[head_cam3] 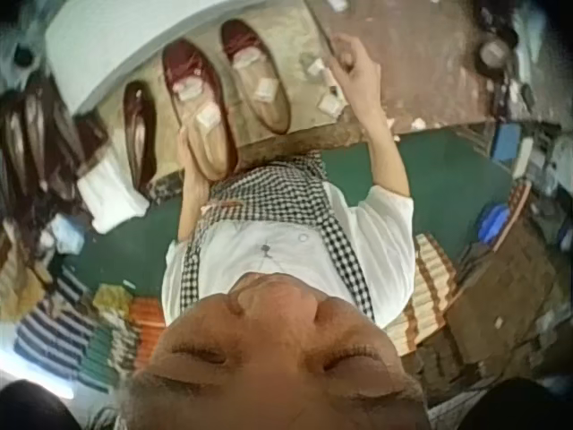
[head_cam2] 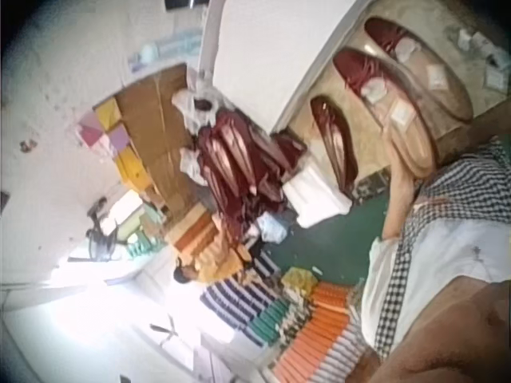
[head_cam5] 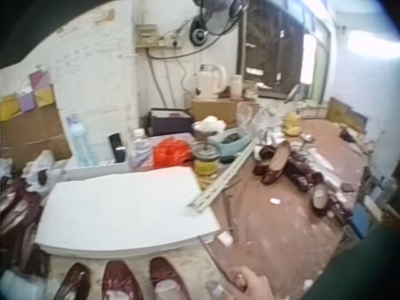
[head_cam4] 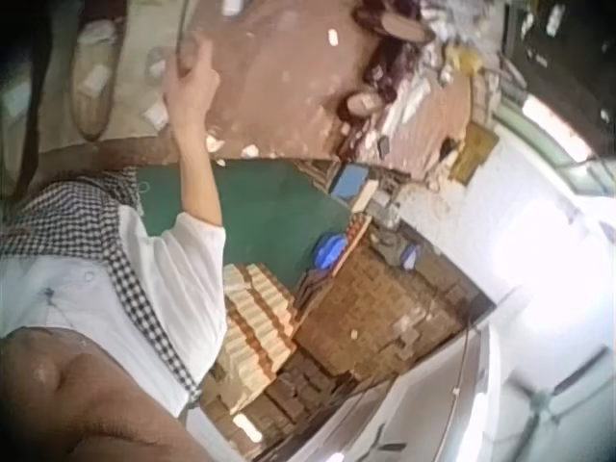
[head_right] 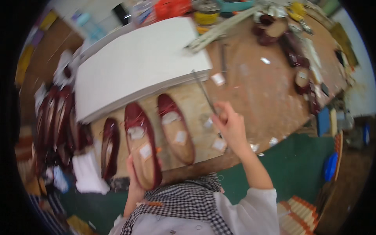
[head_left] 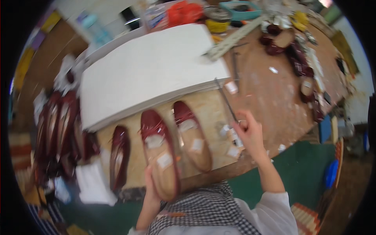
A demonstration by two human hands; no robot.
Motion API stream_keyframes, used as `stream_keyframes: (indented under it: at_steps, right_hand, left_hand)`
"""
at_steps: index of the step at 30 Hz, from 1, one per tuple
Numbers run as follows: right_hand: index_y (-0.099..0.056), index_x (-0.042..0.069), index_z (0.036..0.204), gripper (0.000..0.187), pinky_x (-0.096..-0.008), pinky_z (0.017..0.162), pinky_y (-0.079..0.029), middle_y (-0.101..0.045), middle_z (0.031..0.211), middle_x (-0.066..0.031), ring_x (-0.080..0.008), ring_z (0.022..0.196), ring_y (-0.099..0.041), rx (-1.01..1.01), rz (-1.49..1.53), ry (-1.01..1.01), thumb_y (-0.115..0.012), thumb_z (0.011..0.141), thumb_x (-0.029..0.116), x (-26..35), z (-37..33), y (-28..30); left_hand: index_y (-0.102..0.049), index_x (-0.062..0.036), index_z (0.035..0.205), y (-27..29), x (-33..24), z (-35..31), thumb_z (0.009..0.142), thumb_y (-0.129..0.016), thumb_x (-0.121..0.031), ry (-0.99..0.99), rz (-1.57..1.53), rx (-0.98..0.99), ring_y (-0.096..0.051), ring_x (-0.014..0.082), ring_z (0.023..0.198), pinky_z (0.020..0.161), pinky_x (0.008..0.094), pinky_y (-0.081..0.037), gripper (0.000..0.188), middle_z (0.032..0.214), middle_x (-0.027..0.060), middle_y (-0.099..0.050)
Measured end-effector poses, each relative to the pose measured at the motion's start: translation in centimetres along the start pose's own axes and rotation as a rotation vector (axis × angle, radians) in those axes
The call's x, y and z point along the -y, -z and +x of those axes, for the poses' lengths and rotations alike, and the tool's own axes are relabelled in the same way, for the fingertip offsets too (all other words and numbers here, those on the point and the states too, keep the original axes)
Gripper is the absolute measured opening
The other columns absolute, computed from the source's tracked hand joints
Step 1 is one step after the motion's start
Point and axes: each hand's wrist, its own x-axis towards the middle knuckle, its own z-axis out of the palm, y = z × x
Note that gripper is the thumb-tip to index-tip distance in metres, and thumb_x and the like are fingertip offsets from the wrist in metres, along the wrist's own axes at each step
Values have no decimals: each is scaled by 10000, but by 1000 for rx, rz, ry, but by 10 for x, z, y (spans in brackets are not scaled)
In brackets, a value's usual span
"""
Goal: The person wipes the interior of a maroon high-heeled shoe with a white cloth, then places it on a table. They proceed to wrap multiple pairs of maroon shoes in white tissue paper, folding the paper around each shoe and placing the wrapped items into a blue plastic bin.
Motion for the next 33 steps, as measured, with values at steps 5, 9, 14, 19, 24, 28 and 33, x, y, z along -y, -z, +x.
stream_keyframes:
  at_steps: [5, 9, 14, 19, 24, 28, 33]
  right_hand:
    - [-577, 67, 1199, 374, -285, 453, -344, -414, 525, -104, -111, 452, -361, 521, 406, 32, -640, 832, 106, 90, -73, -51]
    - [-571, 37, 1193, 322, -288, 452, -349, -420, 552, -131, -119, 452, -397, 521, 339, 98, -566, 883, 123, 113, -75, -72]
    - [-573, -37, 1153, 306, -287, 425, -352, -483, 537, -122, -175, 413, -440, 391, 423, 138, -561, 878, 97, 130, -82, -86]
    - [-604, -21, 1112, 317, -340, 412, -402, -516, 518, -102, -224, 404, -515, 16, 237, 439, -620, 817, 94, 126, -84, -117]
    - [-583, 28, 1170, 338, -340, 497, -444, -603, 599, -96, -236, 494, -569, 378, 123, 321, -573, 856, 151, 93, -82, -126]
    - [-615, 81, 1077, 278, -371, 618, -505, -658, 802, -140, -324, 697, -635, 40, 180, 215, -612, 800, 101, 1, 5, -57]
    - [-492, 96, 1171, 346, -480, 672, -489, -643, 927, -199, -391, 806, -622, -319, -539, 79, -555, 847, 202, -99, 170, -12]
  left_hand:
    - [-324, -16, 1370, 22, -15, 8, 810, -482, -579, -406, 391, -60, -560, 307, 1079, 917, 413, -474, 810, 1261, 185, -510]
    - [-326, -8, 1341, 12, -24, 1, 791, -539, -485, -562, 619, -31, -565, 268, 1064, 891, 399, -483, 759, 1187, 164, -539]
    - [-340, 13, 1334, 10, -17, -7, 782, -558, -496, -649, 728, 46, -506, 229, 1142, 973, 338, -397, 783, 1255, 145, -490]
    - [-242, 22, 1386, 9, 17, -2, 767, -538, -683, -711, 620, 25, -423, 238, 1228, 1019, 358, -342, 984, 1339, 154, -397]
    - [-278, -1, 1372, 66, 31, 19, 813, -531, -590, -471, 504, -10, -479, 231, 1148, 976, 332, -386, 851, 1292, 129, -439]
    - [-411, -10, 1303, 31, -33, -14, 824, -563, -262, -710, 989, -242, -502, 254, 1123, 975, 354, -383, 562, 1216, 139, -514]
    - [-574, -8, 1163, -36, -26, -5, 695, -729, -156, -826, 1490, -307, -609, 189, 705, 680, 319, -491, 515, 842, 93, -617]
